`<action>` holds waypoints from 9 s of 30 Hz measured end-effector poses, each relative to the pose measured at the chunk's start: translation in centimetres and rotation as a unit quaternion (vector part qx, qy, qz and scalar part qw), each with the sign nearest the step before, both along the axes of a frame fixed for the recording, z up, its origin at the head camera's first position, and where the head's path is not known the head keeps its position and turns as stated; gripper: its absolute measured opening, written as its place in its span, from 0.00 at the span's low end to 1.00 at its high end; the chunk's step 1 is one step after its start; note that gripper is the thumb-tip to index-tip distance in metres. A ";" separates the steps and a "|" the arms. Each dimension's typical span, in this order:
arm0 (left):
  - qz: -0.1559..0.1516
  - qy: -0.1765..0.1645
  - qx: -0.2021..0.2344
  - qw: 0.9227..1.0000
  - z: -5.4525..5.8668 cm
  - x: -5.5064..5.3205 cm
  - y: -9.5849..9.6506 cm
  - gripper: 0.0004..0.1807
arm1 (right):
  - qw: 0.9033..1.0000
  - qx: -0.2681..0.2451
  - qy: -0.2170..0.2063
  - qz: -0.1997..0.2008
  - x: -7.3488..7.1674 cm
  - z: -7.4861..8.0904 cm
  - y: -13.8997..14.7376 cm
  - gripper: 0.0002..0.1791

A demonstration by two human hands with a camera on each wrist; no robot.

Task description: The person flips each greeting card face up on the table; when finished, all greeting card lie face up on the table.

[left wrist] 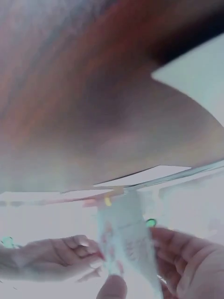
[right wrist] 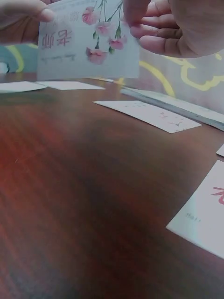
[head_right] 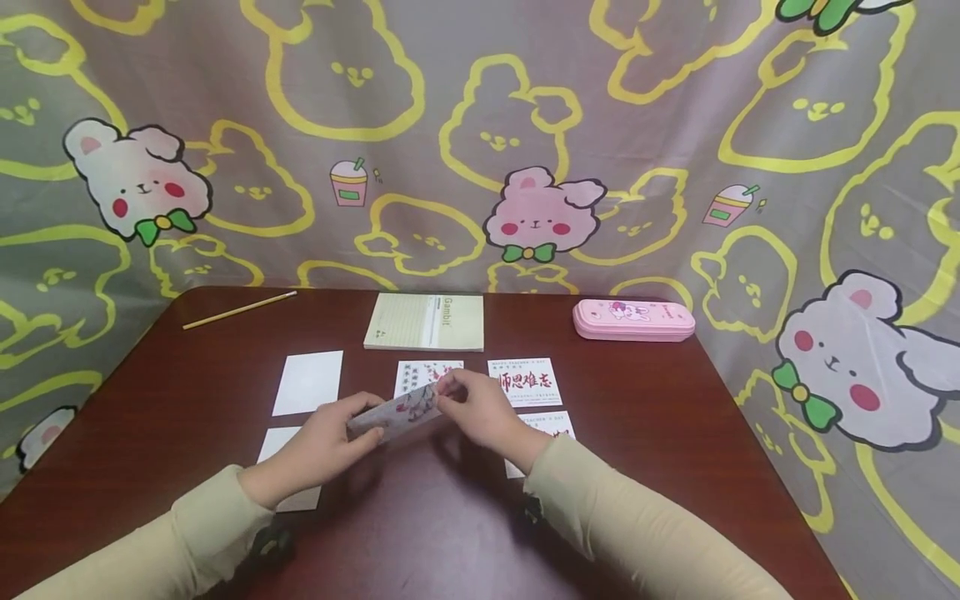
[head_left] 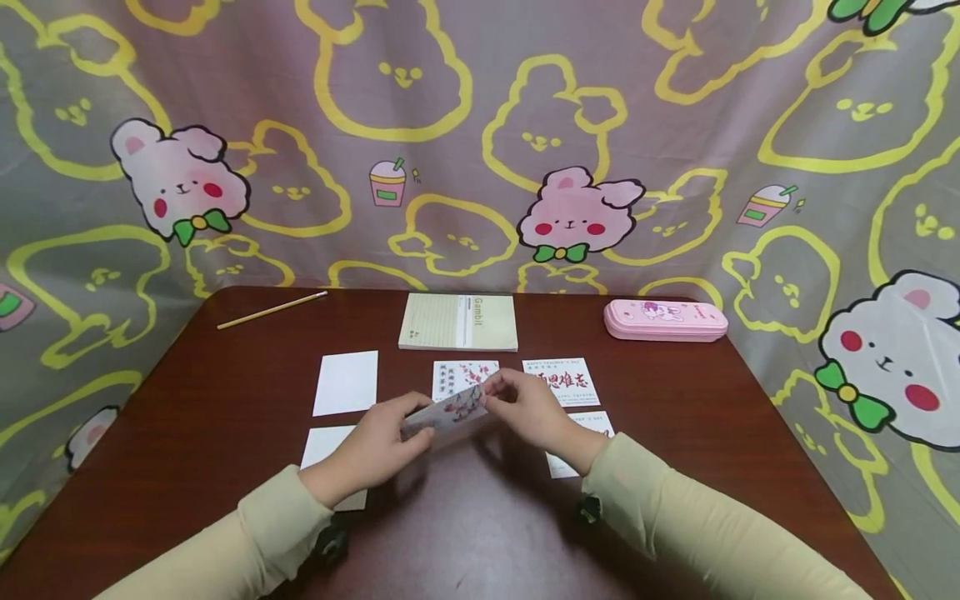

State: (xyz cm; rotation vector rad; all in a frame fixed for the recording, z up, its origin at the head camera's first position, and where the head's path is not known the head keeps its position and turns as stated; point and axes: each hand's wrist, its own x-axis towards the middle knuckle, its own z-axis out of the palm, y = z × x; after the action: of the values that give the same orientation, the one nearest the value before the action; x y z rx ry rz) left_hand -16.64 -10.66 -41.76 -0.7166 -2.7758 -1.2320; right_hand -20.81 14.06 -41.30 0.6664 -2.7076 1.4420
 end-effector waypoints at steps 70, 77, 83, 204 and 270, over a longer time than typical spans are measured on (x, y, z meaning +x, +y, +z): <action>0.068 -0.317 0.230 0.918 -1.8 -3.4 0.1 0.19 | 0.962 -0.038 -0.267 -0.047 -1.6 -2.2 2.3 0.02; 0.040 -0.326 0.138 0.934 -2.3 -3.1 0.7 0.21 | 0.959 -0.023 -0.277 -0.053 -1.1 -3.3 1.9 0.03; 0.038 -0.297 0.086 0.950 -2.8 -3.3 1.3 0.19 | 0.956 -0.027 -0.292 -0.019 -0.8 -3.0 1.4 0.10; -0.018 -0.088 -0.243 0.966 -1.7 -8.6 -13.1 0.39 | 0.844 -0.298 -0.446 0.029 -9.0 -0.7 -15.7 0.22; 0.104 -0.083 -0.013 0.991 0.7 -7.7 -10.2 0.13 | 0.992 -0.032 -0.114 0.044 -9.8 0.7 -10.0 0.10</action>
State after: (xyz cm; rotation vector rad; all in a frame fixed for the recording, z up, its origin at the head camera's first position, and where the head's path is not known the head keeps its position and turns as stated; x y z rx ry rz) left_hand -24.30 -20.85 -41.06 -0.3260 -2.9093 -1.2700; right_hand -30.59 4.03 -40.58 0.6620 -2.8147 1.7171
